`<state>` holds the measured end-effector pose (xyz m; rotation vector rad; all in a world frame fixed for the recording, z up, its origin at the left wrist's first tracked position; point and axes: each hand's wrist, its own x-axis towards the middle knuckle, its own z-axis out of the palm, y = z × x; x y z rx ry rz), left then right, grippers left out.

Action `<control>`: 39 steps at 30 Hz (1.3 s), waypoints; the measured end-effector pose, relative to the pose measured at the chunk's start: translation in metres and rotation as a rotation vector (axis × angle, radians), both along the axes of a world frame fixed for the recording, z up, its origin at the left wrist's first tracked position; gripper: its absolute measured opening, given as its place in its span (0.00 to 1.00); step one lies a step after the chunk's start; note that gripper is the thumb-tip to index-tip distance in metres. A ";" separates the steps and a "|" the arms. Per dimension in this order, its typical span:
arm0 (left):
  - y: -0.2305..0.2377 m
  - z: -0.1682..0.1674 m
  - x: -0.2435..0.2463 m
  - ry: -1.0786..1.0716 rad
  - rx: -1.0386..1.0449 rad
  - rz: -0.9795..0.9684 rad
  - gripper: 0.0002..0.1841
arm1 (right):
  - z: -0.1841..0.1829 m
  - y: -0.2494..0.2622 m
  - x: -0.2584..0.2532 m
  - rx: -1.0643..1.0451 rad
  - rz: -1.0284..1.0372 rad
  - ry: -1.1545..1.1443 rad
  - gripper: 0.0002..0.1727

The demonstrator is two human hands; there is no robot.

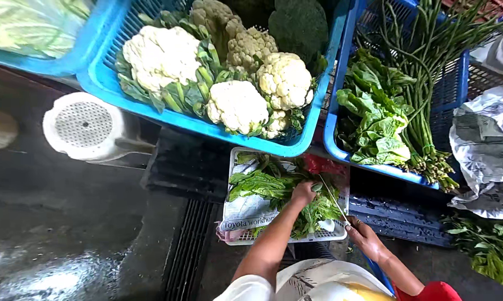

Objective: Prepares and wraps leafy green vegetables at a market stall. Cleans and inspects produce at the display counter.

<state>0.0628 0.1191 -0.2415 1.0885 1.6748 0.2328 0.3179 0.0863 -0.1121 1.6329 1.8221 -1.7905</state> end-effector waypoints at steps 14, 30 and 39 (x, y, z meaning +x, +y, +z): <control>-0.057 0.149 -0.078 -0.661 0.254 0.481 0.22 | 0.079 0.032 -0.112 0.233 0.344 0.068 0.40; -0.069 0.209 -0.105 -0.573 0.412 0.255 0.23 | 0.113 0.011 -0.153 0.349 0.181 0.190 0.38; -0.081 0.215 -0.114 -0.563 0.487 0.115 0.22 | 0.107 0.003 -0.159 0.319 0.016 0.365 0.27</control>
